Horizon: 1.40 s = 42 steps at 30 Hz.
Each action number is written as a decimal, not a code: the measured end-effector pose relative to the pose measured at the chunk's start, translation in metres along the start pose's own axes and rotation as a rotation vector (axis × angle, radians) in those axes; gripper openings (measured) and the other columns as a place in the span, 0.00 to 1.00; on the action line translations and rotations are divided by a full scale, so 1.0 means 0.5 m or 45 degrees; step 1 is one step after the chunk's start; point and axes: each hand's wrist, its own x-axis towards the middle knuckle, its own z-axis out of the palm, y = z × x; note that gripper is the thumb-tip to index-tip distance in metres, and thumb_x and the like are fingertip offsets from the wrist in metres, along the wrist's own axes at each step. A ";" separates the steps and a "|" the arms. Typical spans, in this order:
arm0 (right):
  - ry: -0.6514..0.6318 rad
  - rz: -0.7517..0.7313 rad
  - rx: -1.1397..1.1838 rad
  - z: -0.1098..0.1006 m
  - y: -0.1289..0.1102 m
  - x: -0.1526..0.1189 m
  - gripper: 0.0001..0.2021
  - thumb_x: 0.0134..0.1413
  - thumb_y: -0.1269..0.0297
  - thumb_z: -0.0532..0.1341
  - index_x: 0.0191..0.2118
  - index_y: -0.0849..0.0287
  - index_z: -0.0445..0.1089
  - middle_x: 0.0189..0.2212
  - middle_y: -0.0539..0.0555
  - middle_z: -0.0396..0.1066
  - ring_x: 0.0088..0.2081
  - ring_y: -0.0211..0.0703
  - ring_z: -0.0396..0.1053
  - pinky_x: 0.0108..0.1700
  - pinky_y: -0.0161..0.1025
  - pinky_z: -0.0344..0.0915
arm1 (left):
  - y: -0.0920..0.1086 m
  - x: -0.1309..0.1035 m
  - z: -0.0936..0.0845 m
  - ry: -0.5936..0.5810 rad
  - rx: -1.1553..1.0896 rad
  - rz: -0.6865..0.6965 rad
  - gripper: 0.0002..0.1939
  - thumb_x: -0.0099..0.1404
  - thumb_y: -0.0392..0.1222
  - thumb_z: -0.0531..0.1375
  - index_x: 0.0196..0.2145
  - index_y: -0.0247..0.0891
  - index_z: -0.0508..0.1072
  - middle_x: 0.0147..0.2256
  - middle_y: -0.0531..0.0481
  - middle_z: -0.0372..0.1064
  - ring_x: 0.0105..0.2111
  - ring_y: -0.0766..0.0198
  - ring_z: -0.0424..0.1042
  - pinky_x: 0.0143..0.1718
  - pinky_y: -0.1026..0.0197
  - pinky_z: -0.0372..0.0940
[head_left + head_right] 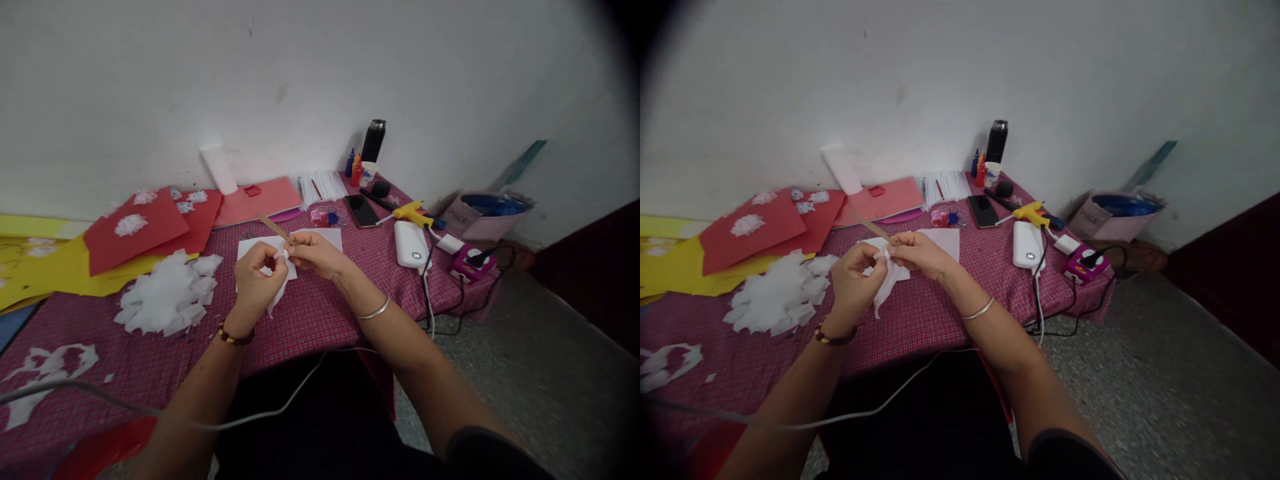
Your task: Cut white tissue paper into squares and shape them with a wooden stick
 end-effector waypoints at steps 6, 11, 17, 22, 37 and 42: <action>-0.027 -0.047 -0.056 -0.001 0.000 0.001 0.06 0.48 0.65 0.63 0.28 0.60 0.65 0.15 0.41 0.58 0.15 0.27 0.45 0.18 0.29 0.39 | -0.016 0.000 -0.001 -0.020 -0.006 -0.001 0.06 0.53 0.32 0.60 0.23 0.40 0.67 0.23 0.55 0.64 0.25 0.67 0.63 0.30 0.63 0.58; -0.024 -0.041 -0.042 0.003 -0.005 -0.003 0.04 0.45 0.67 0.60 0.30 0.61 0.67 0.15 0.41 0.59 0.15 0.27 0.45 0.17 0.29 0.38 | -0.019 0.000 -0.002 -0.016 0.037 0.037 0.05 0.54 0.33 0.59 0.24 0.40 0.66 0.23 0.56 0.63 0.24 0.67 0.63 0.29 0.64 0.59; -0.012 -0.089 -0.037 0.004 -0.003 -0.004 0.08 0.47 0.64 0.64 0.30 0.60 0.64 0.16 0.41 0.58 0.15 0.27 0.46 0.18 0.29 0.39 | -0.014 0.000 0.001 -0.029 0.041 0.021 0.05 0.54 0.34 0.59 0.23 0.39 0.67 0.22 0.56 0.64 0.24 0.68 0.63 0.28 0.64 0.60; -0.011 -0.114 -0.051 -0.001 -0.001 -0.003 0.09 0.48 0.64 0.65 0.31 0.59 0.63 0.17 0.40 0.56 0.17 0.28 0.48 0.18 0.29 0.42 | -0.014 0.000 0.003 -0.102 -0.236 -0.200 0.03 0.56 0.37 0.62 0.26 0.38 0.72 0.22 0.55 0.67 0.22 0.69 0.64 0.25 0.66 0.59; 0.046 -0.190 -0.263 0.009 -0.017 -0.004 0.03 0.47 0.71 0.61 0.29 0.60 0.64 0.18 0.41 0.54 0.20 0.31 0.49 0.23 0.32 0.44 | -0.009 0.016 0.007 -0.103 -0.872 -0.540 0.10 0.49 0.34 0.66 0.26 0.38 0.66 0.20 0.59 0.67 0.18 0.72 0.67 0.21 0.69 0.65; 0.076 -0.197 -0.283 0.006 -0.016 -0.003 0.03 0.48 0.71 0.61 0.30 0.61 0.64 0.20 0.41 0.55 0.22 0.31 0.50 0.25 0.32 0.45 | -0.010 0.013 0.001 -0.193 -0.948 -0.600 0.04 0.50 0.34 0.64 0.25 0.37 0.71 0.22 0.55 0.70 0.21 0.70 0.70 0.26 0.67 0.67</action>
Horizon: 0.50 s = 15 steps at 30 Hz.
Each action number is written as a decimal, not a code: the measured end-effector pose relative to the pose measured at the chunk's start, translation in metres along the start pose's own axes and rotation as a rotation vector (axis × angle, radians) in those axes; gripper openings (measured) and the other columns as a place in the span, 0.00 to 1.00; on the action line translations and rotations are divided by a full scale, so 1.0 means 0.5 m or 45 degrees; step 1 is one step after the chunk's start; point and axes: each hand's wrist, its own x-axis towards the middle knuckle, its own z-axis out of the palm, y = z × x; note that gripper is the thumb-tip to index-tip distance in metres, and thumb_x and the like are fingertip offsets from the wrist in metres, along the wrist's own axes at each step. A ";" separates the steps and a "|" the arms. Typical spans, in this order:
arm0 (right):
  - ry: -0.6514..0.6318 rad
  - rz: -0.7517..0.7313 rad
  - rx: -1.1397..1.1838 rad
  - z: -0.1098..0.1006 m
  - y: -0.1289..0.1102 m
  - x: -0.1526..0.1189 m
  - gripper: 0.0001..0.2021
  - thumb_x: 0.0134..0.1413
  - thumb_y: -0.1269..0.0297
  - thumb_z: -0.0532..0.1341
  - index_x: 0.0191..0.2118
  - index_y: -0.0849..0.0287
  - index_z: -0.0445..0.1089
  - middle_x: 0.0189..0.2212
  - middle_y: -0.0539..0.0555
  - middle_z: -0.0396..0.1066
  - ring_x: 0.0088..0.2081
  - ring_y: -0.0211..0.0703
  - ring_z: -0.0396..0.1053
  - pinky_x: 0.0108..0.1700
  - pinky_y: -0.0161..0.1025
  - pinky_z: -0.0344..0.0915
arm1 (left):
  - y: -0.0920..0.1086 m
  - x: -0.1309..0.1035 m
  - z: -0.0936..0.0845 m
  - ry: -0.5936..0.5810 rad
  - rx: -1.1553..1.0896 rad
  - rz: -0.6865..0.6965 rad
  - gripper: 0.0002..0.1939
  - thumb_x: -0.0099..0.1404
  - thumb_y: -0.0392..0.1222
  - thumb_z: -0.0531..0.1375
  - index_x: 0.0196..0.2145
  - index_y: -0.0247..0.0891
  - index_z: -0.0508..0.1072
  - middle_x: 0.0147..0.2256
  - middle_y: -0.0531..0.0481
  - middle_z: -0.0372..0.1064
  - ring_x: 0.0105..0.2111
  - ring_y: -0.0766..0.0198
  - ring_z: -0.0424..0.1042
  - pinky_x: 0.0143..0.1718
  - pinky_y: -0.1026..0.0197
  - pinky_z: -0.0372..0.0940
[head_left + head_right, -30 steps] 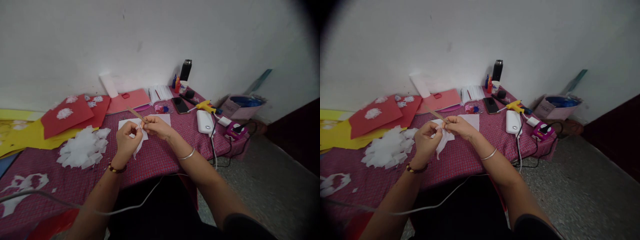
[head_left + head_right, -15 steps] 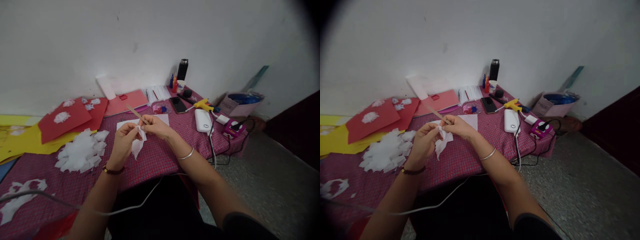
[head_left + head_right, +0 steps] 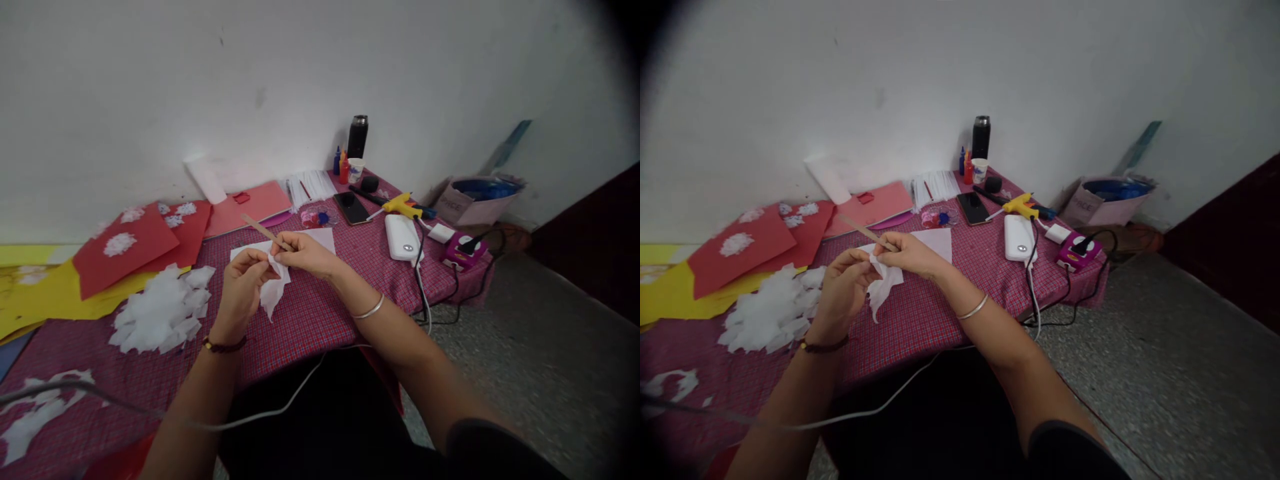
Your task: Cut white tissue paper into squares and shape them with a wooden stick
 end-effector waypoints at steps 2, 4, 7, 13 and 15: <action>0.002 -0.001 -0.011 -0.001 0.000 0.001 0.03 0.48 0.71 0.61 0.30 0.61 0.64 0.20 0.41 0.55 0.22 0.31 0.50 0.25 0.33 0.46 | 0.001 0.000 -0.003 -0.016 -0.052 -0.025 0.03 0.52 0.37 0.64 0.25 0.36 0.72 0.23 0.54 0.70 0.22 0.70 0.71 0.26 0.67 0.68; -0.003 0.003 -0.021 -0.001 0.001 0.002 0.03 0.48 0.71 0.60 0.30 0.60 0.64 0.20 0.42 0.56 0.23 0.31 0.51 0.26 0.33 0.47 | 0.000 0.001 -0.006 -0.018 -0.077 -0.050 0.05 0.53 0.39 0.65 0.23 0.36 0.73 0.22 0.54 0.69 0.22 0.70 0.70 0.26 0.67 0.68; -0.009 0.015 -0.050 0.000 0.001 0.004 0.03 0.49 0.72 0.60 0.30 0.60 0.64 0.21 0.43 0.58 0.24 0.32 0.52 0.26 0.33 0.48 | -0.002 0.004 -0.009 -0.005 -0.068 -0.094 0.07 0.51 0.40 0.66 0.22 0.36 0.73 0.22 0.54 0.69 0.21 0.70 0.70 0.25 0.67 0.68; -0.052 -0.005 -0.085 0.000 0.003 0.005 0.03 0.49 0.71 0.60 0.30 0.60 0.64 0.22 0.43 0.59 0.24 0.32 0.55 0.27 0.33 0.51 | -0.006 0.008 -0.013 -0.006 -0.019 -0.169 0.05 0.48 0.38 0.67 0.22 0.36 0.74 0.20 0.54 0.69 0.20 0.70 0.69 0.24 0.67 0.68; -0.061 -0.026 -0.098 -0.002 0.005 0.005 0.03 0.49 0.70 0.60 0.30 0.60 0.64 0.22 0.43 0.59 0.24 0.32 0.55 0.28 0.33 0.51 | -0.005 0.007 -0.012 -0.003 -0.010 -0.173 0.05 0.47 0.38 0.66 0.22 0.35 0.74 0.20 0.54 0.69 0.20 0.70 0.69 0.23 0.67 0.68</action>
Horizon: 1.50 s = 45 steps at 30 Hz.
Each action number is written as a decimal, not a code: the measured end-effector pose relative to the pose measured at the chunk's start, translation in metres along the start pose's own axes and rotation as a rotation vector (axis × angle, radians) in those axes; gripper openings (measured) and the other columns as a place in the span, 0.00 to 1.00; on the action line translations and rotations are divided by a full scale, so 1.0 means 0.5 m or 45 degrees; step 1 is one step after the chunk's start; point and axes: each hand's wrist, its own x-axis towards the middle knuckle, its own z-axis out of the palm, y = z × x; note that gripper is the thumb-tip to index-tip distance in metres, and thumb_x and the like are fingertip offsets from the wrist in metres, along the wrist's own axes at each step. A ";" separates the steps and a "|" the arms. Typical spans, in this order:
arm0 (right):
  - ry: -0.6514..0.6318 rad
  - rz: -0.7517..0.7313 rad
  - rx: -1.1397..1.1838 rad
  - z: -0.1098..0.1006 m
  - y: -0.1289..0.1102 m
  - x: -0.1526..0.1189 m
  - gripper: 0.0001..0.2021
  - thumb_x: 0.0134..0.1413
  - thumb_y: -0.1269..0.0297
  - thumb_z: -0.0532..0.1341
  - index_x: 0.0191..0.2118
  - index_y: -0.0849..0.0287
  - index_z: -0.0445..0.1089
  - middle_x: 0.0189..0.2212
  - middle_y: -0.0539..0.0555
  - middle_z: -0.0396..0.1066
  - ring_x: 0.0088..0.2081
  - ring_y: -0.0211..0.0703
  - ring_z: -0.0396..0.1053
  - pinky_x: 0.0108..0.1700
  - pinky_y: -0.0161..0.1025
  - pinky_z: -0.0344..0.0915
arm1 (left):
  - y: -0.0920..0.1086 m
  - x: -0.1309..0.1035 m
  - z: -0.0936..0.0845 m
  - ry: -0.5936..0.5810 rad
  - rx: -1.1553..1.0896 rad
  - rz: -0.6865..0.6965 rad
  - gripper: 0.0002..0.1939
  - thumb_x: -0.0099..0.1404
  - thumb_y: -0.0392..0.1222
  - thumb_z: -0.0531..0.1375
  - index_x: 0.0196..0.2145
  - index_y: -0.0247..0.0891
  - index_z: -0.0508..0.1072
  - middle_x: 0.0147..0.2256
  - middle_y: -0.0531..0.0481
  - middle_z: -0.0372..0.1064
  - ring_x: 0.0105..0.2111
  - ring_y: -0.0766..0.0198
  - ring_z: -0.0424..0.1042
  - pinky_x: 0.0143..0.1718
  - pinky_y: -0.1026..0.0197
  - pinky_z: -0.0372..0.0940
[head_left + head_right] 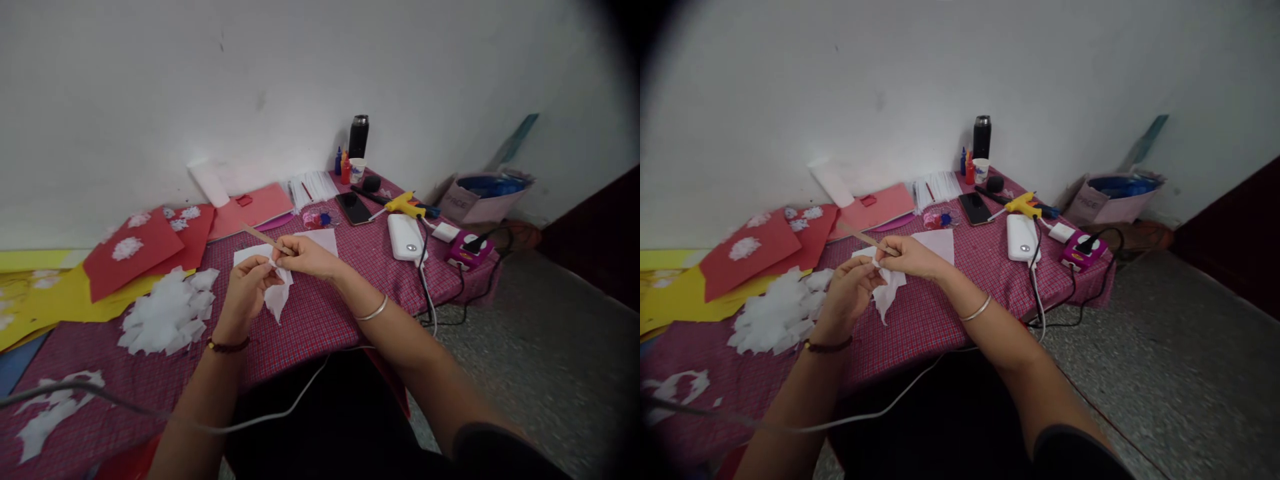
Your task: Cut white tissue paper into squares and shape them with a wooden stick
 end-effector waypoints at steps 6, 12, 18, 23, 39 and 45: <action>0.008 -0.013 0.008 -0.002 0.005 -0.002 0.03 0.49 0.69 0.61 0.30 0.60 0.65 0.21 0.43 0.58 0.24 0.33 0.54 0.27 0.33 0.50 | 0.005 -0.004 0.007 -0.026 0.028 0.006 0.04 0.47 0.37 0.66 0.22 0.35 0.74 0.20 0.53 0.70 0.19 0.69 0.69 0.23 0.66 0.67; 0.057 0.022 0.043 -0.002 -0.004 -0.004 0.03 0.48 0.69 0.61 0.30 0.60 0.66 0.21 0.43 0.58 0.24 0.33 0.54 0.28 0.33 0.50 | 0.005 -0.009 0.009 -0.019 0.070 0.109 0.02 0.49 0.37 0.65 0.23 0.37 0.75 0.20 0.53 0.71 0.20 0.68 0.69 0.25 0.65 0.66; 0.082 0.038 0.070 0.001 -0.011 -0.005 0.08 0.54 0.61 0.61 0.30 0.60 0.65 0.22 0.44 0.59 0.24 0.32 0.53 0.26 0.33 0.47 | -0.003 -0.017 0.007 -0.032 0.332 0.449 0.02 0.56 0.37 0.64 0.28 0.38 0.79 0.24 0.53 0.71 0.25 0.68 0.70 0.31 0.64 0.65; 0.065 0.055 0.125 0.002 -0.006 -0.006 0.09 0.55 0.60 0.61 0.30 0.59 0.65 0.22 0.45 0.59 0.25 0.33 0.54 0.26 0.33 0.48 | -0.008 -0.018 0.007 -0.043 0.301 0.354 0.03 0.57 0.36 0.63 0.30 0.38 0.78 0.24 0.52 0.73 0.25 0.66 0.72 0.32 0.63 0.67; 0.014 0.075 -0.022 0.002 -0.007 -0.006 0.04 0.48 0.69 0.62 0.31 0.60 0.65 0.24 0.45 0.63 0.27 0.33 0.60 0.31 0.33 0.57 | -0.001 -0.005 0.008 -0.007 -0.086 -0.096 0.12 0.51 0.46 0.66 0.23 0.33 0.73 0.20 0.50 0.70 0.20 0.67 0.70 0.26 0.62 0.69; -0.002 0.086 0.028 0.000 -0.001 -0.004 0.06 0.47 0.69 0.64 0.32 0.61 0.65 0.23 0.44 0.64 0.26 0.33 0.62 0.30 0.32 0.59 | 0.004 -0.008 0.013 -0.032 -0.061 -0.105 0.06 0.47 0.39 0.65 0.21 0.34 0.72 0.19 0.52 0.69 0.20 0.68 0.69 0.25 0.63 0.69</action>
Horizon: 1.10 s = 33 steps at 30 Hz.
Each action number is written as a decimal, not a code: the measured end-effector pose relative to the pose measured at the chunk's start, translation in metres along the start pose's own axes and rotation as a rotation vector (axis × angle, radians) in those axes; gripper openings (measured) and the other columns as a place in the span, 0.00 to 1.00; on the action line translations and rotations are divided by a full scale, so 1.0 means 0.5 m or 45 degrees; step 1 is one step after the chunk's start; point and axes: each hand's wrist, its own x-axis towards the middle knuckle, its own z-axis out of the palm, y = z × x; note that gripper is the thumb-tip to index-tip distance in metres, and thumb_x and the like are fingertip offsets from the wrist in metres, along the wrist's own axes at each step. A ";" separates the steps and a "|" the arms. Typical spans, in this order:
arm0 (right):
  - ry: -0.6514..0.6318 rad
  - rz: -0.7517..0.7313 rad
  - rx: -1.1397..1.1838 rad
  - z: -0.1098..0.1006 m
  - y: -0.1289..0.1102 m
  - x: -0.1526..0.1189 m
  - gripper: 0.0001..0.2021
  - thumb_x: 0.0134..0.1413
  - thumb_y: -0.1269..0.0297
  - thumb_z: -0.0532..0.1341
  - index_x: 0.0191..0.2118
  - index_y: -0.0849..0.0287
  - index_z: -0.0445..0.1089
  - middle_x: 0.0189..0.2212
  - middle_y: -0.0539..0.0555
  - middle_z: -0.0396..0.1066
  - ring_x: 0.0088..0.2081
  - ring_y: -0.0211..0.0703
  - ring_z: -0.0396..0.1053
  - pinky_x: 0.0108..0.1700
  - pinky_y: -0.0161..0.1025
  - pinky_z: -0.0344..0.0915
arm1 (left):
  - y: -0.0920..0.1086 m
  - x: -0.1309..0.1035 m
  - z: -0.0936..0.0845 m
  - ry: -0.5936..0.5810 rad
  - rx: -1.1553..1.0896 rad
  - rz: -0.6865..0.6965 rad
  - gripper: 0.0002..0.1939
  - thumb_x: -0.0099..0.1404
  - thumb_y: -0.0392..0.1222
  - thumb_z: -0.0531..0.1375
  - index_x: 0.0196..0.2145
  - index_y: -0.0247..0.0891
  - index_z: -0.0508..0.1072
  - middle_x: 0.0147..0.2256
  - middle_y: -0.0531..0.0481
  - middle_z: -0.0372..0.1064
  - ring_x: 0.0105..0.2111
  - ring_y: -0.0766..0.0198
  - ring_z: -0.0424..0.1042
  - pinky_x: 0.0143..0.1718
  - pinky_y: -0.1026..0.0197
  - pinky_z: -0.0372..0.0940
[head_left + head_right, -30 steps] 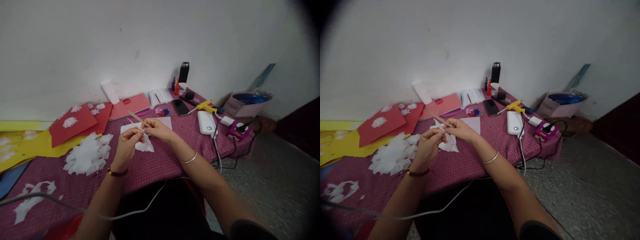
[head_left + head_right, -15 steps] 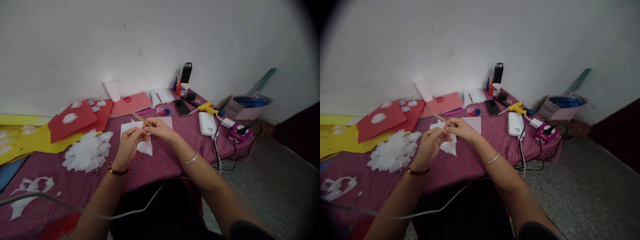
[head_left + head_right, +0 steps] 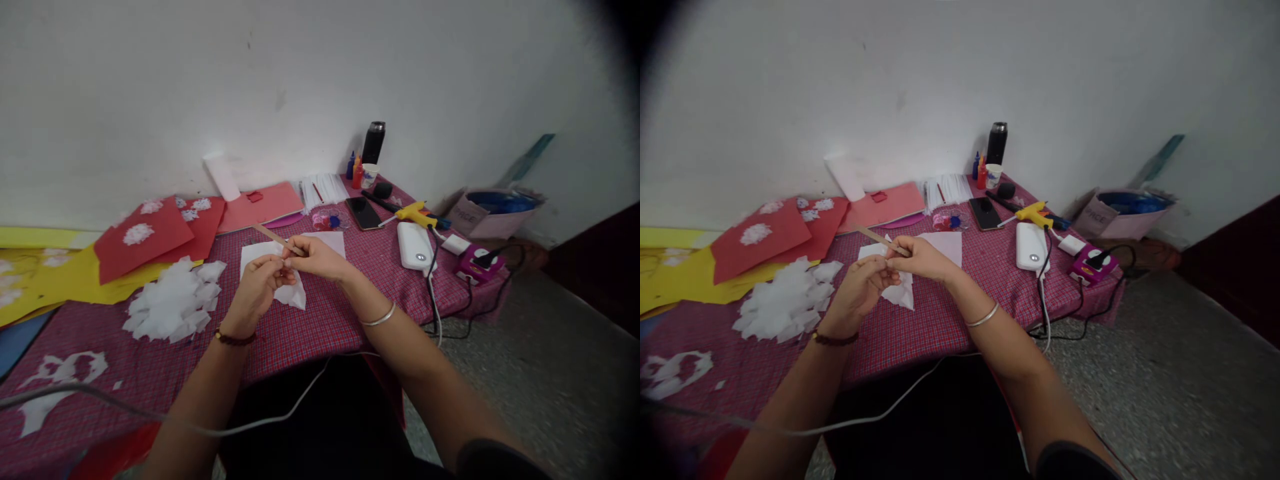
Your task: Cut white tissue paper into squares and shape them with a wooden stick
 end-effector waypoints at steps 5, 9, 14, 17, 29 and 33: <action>-0.013 -0.017 0.130 -0.001 0.001 -0.003 0.05 0.50 0.67 0.63 0.32 0.61 0.66 0.23 0.45 0.66 0.26 0.33 0.64 0.30 0.32 0.62 | 0.001 -0.005 0.006 -0.018 0.046 0.075 0.05 0.49 0.38 0.65 0.22 0.34 0.74 0.21 0.50 0.71 0.22 0.67 0.70 0.27 0.63 0.69; 0.008 -0.013 0.229 -0.002 0.004 -0.005 0.03 0.52 0.67 0.61 0.33 0.60 0.67 0.22 0.45 0.65 0.23 0.32 0.61 0.24 0.29 0.56 | -0.004 -0.006 0.006 -0.035 0.111 0.148 0.04 0.52 0.38 0.66 0.23 0.35 0.77 0.23 0.49 0.72 0.24 0.66 0.71 0.30 0.61 0.70; 0.021 0.077 0.316 -0.003 0.001 -0.005 0.05 0.57 0.65 0.58 0.33 0.61 0.67 0.17 0.42 0.57 0.16 0.29 0.47 0.18 0.29 0.43 | -0.012 -0.007 0.003 -0.007 0.266 0.306 0.05 0.55 0.39 0.64 0.24 0.36 0.78 0.24 0.50 0.72 0.25 0.66 0.71 0.31 0.63 0.69; 0.031 0.068 0.347 -0.002 -0.001 -0.003 0.07 0.59 0.64 0.56 0.32 0.61 0.67 0.16 0.42 0.55 0.15 0.29 0.44 0.17 0.29 0.41 | -0.016 -0.009 0.002 0.012 0.331 0.362 0.06 0.56 0.39 0.64 0.24 0.37 0.78 0.24 0.51 0.72 0.26 0.66 0.72 0.33 0.63 0.69; 0.424 -0.182 0.505 -0.020 0.004 0.007 0.13 0.52 0.54 0.64 0.30 0.59 0.67 0.22 0.45 0.63 0.24 0.31 0.59 0.27 0.30 0.59 | -0.015 -0.008 0.006 0.104 0.359 0.410 0.07 0.59 0.40 0.64 0.26 0.36 0.78 0.26 0.52 0.72 0.28 0.68 0.71 0.33 0.64 0.68; 0.487 -0.281 0.434 -0.020 0.003 0.006 0.16 0.50 0.49 0.66 0.30 0.58 0.68 0.17 0.42 0.56 0.19 0.30 0.52 0.22 0.30 0.52 | -0.014 -0.004 0.009 0.148 0.188 0.308 0.05 0.56 0.40 0.66 0.25 0.36 0.78 0.25 0.52 0.73 0.25 0.68 0.71 0.31 0.65 0.68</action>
